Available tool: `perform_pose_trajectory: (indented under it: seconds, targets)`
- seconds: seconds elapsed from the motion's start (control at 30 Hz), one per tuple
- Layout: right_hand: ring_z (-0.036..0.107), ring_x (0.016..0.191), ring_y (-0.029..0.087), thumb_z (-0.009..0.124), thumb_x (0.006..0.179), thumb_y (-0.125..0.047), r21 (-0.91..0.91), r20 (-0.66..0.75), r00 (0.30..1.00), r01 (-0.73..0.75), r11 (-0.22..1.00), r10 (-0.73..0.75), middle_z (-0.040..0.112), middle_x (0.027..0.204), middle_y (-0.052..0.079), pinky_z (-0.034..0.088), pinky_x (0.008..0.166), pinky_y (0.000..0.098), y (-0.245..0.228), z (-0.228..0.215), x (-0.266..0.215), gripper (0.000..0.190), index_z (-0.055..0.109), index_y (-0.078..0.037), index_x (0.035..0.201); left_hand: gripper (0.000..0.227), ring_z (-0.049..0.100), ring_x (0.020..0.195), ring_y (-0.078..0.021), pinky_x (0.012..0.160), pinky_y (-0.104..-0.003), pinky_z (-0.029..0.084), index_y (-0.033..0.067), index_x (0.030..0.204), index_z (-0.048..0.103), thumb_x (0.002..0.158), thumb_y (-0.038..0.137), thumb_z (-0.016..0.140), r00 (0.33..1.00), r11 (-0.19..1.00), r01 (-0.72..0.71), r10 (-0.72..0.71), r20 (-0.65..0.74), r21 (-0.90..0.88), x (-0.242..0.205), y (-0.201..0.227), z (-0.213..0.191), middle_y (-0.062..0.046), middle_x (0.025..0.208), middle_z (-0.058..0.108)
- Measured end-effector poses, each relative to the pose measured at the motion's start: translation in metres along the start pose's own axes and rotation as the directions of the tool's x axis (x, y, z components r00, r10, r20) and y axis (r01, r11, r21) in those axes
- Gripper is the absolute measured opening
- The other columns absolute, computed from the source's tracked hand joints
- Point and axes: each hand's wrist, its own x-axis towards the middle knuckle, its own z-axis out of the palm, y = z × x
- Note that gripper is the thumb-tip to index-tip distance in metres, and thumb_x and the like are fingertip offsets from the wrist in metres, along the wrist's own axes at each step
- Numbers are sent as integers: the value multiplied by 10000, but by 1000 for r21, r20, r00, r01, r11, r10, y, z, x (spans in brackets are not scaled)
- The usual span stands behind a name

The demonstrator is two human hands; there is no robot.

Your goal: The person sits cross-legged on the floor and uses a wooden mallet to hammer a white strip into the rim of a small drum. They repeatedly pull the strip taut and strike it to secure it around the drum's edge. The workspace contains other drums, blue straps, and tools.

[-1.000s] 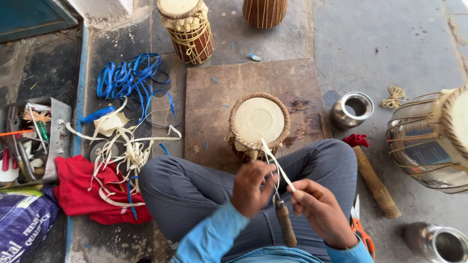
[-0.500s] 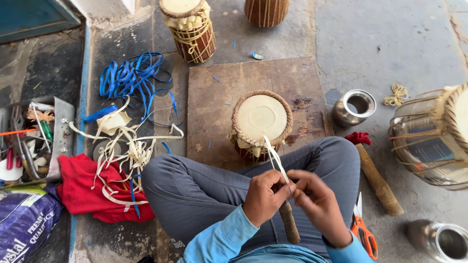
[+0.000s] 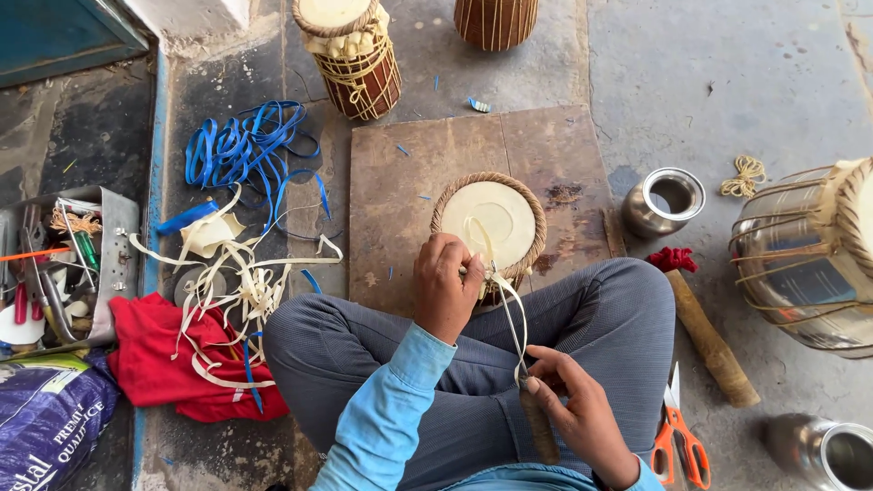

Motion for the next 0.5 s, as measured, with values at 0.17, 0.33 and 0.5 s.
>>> perform_pose_trajectory:
  seconds: [0.17, 0.33, 0.5]
  targets:
    - [763, 808, 142, 704, 884, -248, -4, 55, 998, -27, 1000, 27, 772, 913, 39, 632, 722, 307, 0, -5, 4, 453, 636, -98, 1306, 224, 595, 947, -290, 838, -448, 470, 70, 848, 555, 882, 155, 759, 998, 998, 59, -59, 4, -6, -1, 0, 5, -70, 984, 600]
    - [770, 802, 143, 705, 875, -261, -21, 94, 994, -50, 998, 52, 774, 917, 34, 646, 724, 304, 7, -6, 9, 435, 652, -97, 1274, 193, 596, 955, -276, 819, -467, 441, 108, 837, 594, 837, 179, 773, 1000, 997, 31, -31, -2, 77, 0, 9, 6, -33, 998, 628]
    - [713, 847, 144, 663, 953, -228, 303, 199, 980, -88, 949, 27, 737, 934, 89, 608, 767, 318, 31, -2, 17, 298, 686, -16, 1162, 153, 574, 1009, -270, 876, -489, 399, 131, 867, 644, 855, 217, 769, 999, 992, 21, -26, 40, 123, -3, 18, 5, -28, 1045, 626]
